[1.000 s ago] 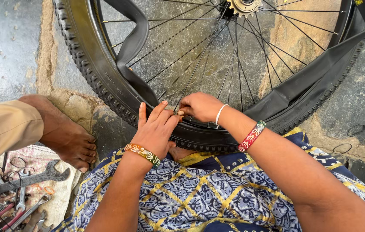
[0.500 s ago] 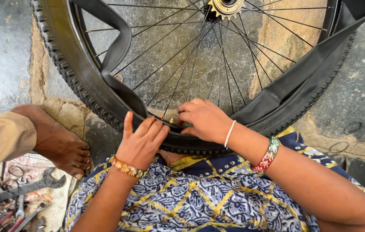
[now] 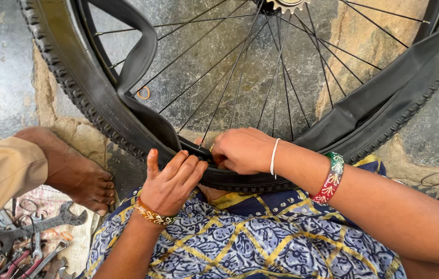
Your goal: The person pushes the edges of a tire onto the rim of a bicycle wheel by hand, working their way around the circumference. They use a flat tool to tuck the remaining section of the tire into the rim.
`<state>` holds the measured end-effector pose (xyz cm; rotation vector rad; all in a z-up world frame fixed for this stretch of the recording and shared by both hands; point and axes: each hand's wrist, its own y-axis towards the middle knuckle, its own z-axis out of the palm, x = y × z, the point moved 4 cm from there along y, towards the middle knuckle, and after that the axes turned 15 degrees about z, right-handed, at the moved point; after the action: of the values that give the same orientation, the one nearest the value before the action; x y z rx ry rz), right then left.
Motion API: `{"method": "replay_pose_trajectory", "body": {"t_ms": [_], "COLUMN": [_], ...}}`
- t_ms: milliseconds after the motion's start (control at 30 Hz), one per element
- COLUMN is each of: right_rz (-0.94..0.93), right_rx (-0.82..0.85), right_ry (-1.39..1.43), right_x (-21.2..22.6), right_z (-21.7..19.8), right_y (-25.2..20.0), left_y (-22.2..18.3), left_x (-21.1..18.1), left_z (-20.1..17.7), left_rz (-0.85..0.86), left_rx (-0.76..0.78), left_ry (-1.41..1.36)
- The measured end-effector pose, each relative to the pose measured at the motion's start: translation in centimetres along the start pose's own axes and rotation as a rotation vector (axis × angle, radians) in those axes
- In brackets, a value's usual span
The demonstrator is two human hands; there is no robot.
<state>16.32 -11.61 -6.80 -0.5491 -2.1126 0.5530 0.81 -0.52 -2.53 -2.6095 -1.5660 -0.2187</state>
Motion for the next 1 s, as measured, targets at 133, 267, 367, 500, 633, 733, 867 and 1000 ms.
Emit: {"method": "replay_pose_trajectory", "body": {"t_ms": [133, 267, 367, 500, 633, 733, 867, 1000], "right_rz": [0.132, 0.153, 0.161, 0.087, 0.105, 0.085, 0.086, 0.059], "right_rx": [-0.178, -0.267, -0.321, -0.377, -0.371, -0.404, -0.403, -0.402], "right_ry": [0.119, 0.224, 0.283, 0.398, 0.527, 0.583, 0.635, 0.652], "right_x": [-0.8, -1.1, -1.6, -2.2, -2.9, -2.8, -3.1, -3.0], "right_z": [0.5, 1.4, 2.1, 3.0, 3.8, 4.0, 4.1, 4.0], "right_y": [-0.5, -1.3, -1.5, -1.3, -1.3, -1.5, -1.3, -1.3], "left_y": [0.7, 2.1, 4.1, 8.2, 11.3, 13.0, 14.1, 13.9], "left_x": [0.1, 1.7, 3.9, 5.2, 6.0, 5.4, 4.9, 4.4], "left_z": [-0.7, -1.8, -2.1, 0.5, 1.4, 2.2, 4.9, 7.2], "left_rz": [-0.038, -0.084, -0.061, -0.026, -0.022, 0.059, 0.018, -0.006], "left_rx": [0.08, 0.086, 0.03, 0.577, 1.08, 1.216, 1.309, 1.323], "left_ry": [-0.017, -0.274, -0.567, -0.6, -0.514, -0.492, -0.417, -0.374]}}
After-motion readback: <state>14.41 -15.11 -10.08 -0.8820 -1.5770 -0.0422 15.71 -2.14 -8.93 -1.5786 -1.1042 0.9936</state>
